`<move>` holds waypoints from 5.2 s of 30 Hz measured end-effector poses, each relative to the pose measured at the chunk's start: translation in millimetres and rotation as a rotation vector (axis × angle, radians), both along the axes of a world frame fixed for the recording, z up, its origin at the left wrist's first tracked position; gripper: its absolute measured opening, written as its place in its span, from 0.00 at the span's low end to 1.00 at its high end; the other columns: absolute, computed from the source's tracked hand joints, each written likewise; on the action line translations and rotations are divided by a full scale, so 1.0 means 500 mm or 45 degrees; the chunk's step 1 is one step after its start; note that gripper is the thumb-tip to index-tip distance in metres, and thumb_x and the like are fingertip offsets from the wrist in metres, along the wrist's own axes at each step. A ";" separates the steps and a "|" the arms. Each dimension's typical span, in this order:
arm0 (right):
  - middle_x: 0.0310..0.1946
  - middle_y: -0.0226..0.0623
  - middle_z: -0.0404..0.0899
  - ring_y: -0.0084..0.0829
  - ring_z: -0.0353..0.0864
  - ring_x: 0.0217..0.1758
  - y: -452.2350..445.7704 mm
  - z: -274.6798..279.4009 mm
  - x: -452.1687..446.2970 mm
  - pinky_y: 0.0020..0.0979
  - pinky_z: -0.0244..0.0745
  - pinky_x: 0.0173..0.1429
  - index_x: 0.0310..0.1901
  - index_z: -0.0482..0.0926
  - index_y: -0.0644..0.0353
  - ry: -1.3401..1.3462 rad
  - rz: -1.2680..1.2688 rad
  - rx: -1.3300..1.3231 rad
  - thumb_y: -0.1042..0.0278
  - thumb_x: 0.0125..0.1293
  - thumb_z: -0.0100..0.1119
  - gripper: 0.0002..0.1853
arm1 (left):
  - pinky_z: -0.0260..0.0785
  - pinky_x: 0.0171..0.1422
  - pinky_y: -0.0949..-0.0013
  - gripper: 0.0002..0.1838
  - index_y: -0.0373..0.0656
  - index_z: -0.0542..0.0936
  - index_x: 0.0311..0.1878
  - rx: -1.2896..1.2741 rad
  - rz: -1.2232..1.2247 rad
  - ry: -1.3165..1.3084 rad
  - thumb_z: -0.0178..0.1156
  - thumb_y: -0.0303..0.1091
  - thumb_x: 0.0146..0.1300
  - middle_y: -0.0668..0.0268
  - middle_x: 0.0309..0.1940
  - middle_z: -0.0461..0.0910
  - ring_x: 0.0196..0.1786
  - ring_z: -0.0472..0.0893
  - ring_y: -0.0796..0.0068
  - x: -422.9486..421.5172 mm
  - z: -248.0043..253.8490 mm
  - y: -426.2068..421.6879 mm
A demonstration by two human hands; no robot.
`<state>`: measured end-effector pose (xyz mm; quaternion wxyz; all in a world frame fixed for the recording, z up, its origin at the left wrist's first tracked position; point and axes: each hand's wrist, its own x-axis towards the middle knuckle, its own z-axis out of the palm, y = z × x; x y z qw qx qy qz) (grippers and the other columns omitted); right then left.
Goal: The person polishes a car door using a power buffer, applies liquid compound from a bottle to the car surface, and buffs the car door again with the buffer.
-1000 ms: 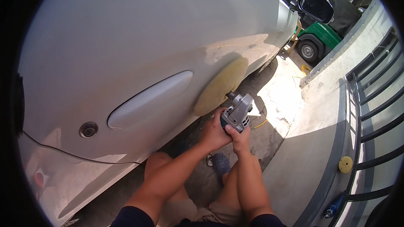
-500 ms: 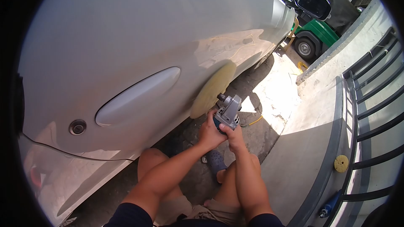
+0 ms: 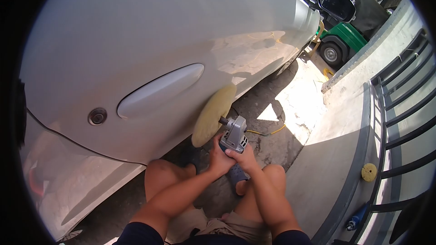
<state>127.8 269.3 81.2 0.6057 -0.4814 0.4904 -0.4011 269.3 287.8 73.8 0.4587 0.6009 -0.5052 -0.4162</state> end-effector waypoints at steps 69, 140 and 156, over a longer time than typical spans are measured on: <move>0.54 0.42 0.87 0.35 0.87 0.58 0.054 0.196 0.049 0.38 0.80 0.66 0.64 0.76 0.66 0.587 -0.065 -0.286 0.47 0.42 0.91 0.50 | 0.76 0.68 0.50 0.51 0.43 0.71 0.73 -0.255 -0.001 0.305 0.84 0.44 0.46 0.51 0.58 0.85 0.62 0.85 0.46 0.008 0.048 0.031; 0.52 0.32 0.89 0.35 0.84 0.54 0.311 -0.283 0.145 0.39 0.76 0.60 0.65 0.82 0.49 -0.378 -0.442 0.802 0.02 0.59 0.42 0.56 | 0.77 0.69 0.51 0.53 0.33 0.77 0.64 0.419 -0.117 -0.262 0.87 0.52 0.33 0.42 0.60 0.85 0.63 0.85 0.44 0.025 -0.105 0.038; 0.48 0.35 0.87 0.29 0.87 0.47 0.258 -0.186 0.147 0.35 0.80 0.56 0.60 0.79 0.58 -0.225 -0.537 0.275 0.23 0.74 0.57 0.39 | 0.79 0.66 0.53 0.49 0.36 0.80 0.62 0.134 -0.242 -0.141 0.88 0.52 0.35 0.49 0.55 0.89 0.58 0.88 0.51 0.048 0.062 0.006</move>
